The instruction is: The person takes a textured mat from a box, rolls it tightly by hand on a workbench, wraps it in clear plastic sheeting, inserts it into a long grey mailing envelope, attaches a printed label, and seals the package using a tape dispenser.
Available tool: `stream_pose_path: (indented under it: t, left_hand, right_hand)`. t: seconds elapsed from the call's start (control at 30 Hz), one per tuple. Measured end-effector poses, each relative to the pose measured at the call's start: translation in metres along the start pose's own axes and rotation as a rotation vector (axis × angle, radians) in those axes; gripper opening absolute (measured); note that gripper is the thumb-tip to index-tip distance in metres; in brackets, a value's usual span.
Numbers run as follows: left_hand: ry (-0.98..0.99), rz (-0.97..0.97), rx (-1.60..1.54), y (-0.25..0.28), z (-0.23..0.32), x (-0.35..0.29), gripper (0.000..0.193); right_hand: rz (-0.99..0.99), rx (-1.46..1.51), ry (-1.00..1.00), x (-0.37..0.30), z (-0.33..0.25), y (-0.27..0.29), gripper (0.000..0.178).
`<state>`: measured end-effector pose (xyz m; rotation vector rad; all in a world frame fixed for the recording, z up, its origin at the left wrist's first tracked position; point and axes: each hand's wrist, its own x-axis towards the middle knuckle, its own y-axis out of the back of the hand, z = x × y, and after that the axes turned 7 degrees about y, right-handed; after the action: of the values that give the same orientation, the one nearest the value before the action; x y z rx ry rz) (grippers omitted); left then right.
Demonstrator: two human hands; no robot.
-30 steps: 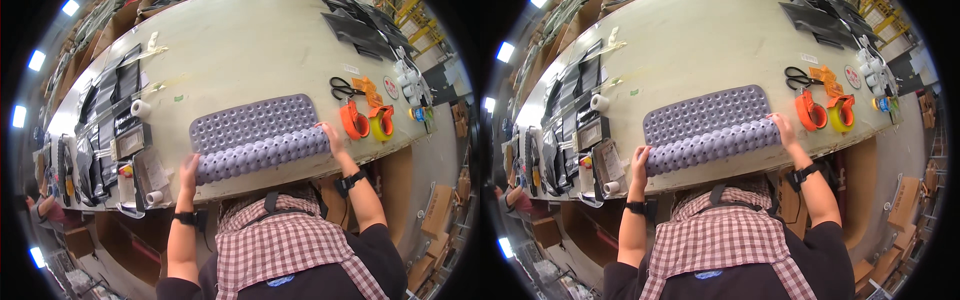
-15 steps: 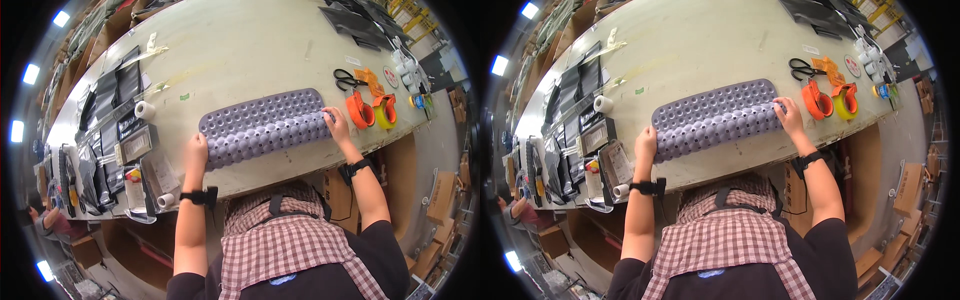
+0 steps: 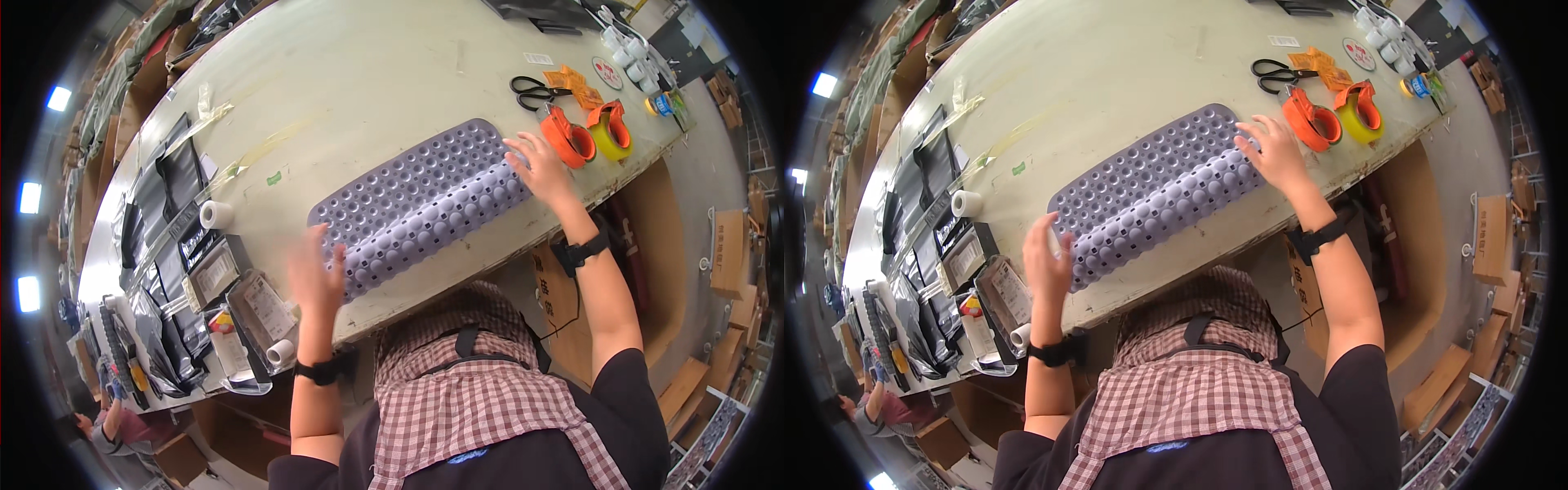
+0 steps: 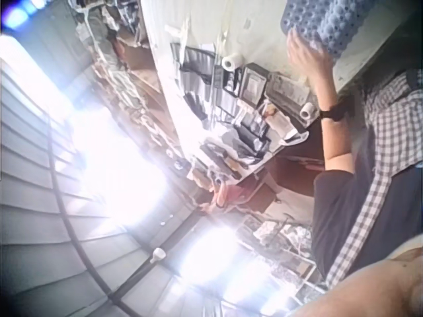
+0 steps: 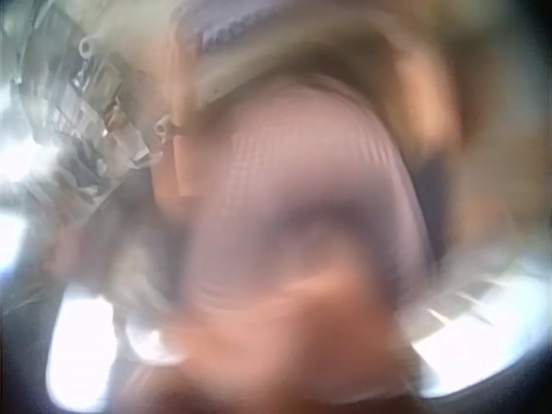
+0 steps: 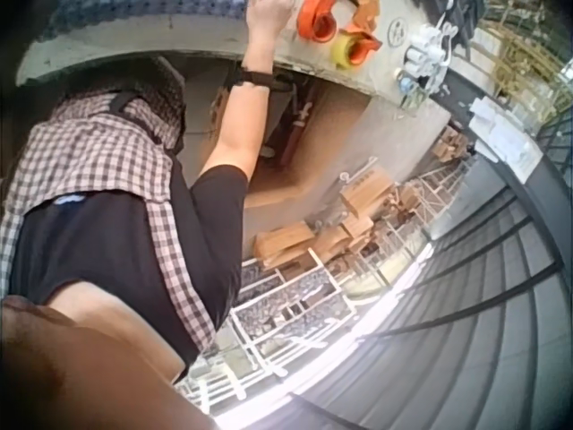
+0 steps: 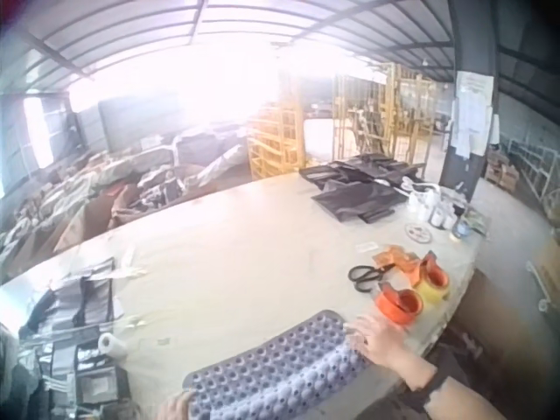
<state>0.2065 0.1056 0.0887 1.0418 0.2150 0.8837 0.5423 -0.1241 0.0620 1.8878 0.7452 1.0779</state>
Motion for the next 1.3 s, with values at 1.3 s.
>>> stream_pose_path:
  t: [1.3]
  left_hand:
    - [0.330,-0.712,0.233,-0.443,-0.228,-0.142,0.019]
  right_hand:
    - [-0.533,0.627,-1.755,-0.660,-0.151,-0.089,0.023]
